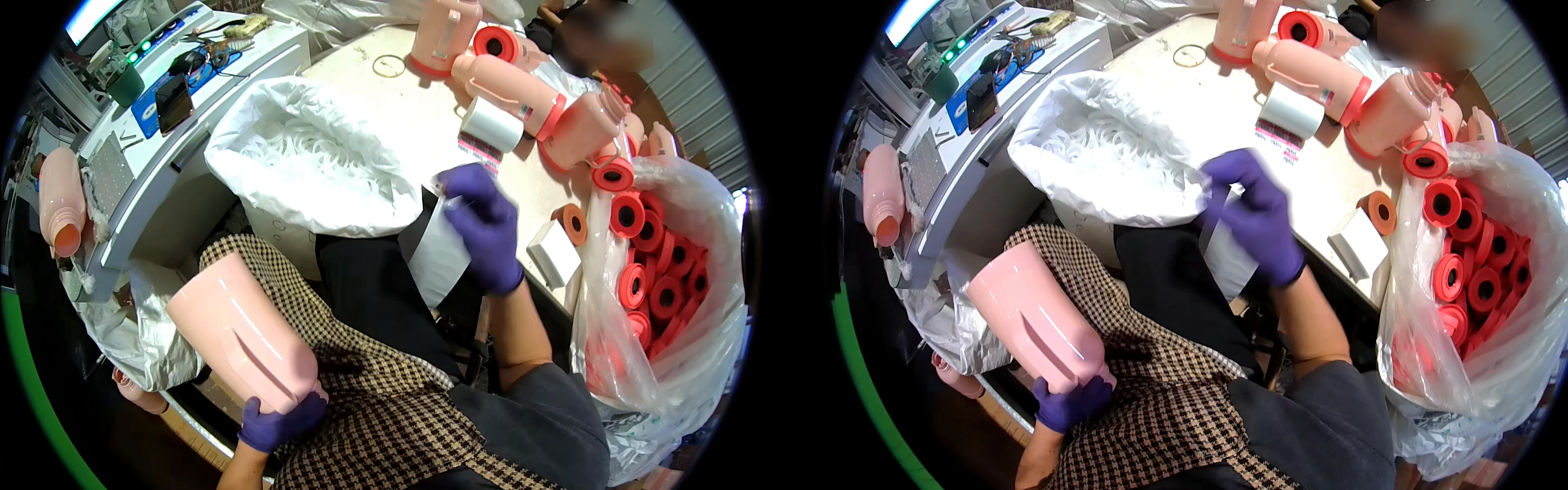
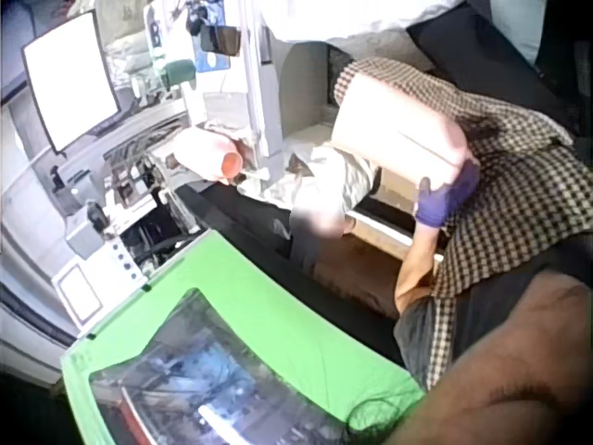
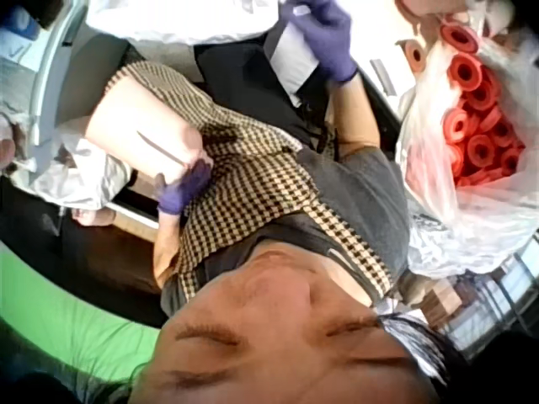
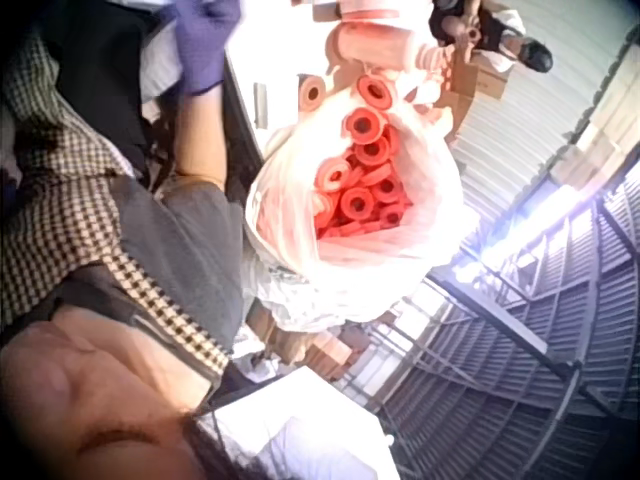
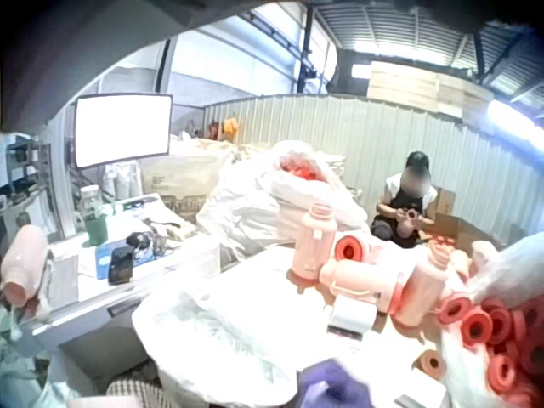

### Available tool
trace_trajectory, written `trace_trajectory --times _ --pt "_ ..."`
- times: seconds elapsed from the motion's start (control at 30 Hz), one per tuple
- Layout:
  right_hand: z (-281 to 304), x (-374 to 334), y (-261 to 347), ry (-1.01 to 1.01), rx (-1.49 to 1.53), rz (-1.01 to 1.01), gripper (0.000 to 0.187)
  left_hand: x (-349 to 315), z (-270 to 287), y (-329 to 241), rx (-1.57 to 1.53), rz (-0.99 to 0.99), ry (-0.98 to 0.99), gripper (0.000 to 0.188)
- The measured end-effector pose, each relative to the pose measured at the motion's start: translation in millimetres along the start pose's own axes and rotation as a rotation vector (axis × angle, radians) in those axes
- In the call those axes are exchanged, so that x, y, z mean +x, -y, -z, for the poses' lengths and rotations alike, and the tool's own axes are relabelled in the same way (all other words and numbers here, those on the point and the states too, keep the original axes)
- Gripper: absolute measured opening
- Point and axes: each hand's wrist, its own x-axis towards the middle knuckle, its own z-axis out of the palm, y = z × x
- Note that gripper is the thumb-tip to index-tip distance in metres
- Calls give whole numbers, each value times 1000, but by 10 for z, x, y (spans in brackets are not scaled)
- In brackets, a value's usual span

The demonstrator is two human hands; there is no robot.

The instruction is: The person assembles pink plastic containers by inserting a brown filter into the opening, applying a label, and screwing on a red lid. The person repeats this process for multiple containers, placing finished units on the table.

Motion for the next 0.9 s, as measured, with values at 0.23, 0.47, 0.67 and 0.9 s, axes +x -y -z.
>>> trace_trajectory --times 0.23,0.47,0.67,0.9 --pt "1552 -233 -1648 -266 -835 -275 28 86 -189 5 -781 79 -242 111" --pt "1678 -132 -1882 -264 -826 -432 26 19 -64 -149 -581 26 -218 105" --pt "1222 -263 -1299 -350 -894 -36 13 16 115 -391 -539 -130 -364 89" --pt "-625 105 147 275 41 -164 7 54 46 -431 -543 172 -290 84"
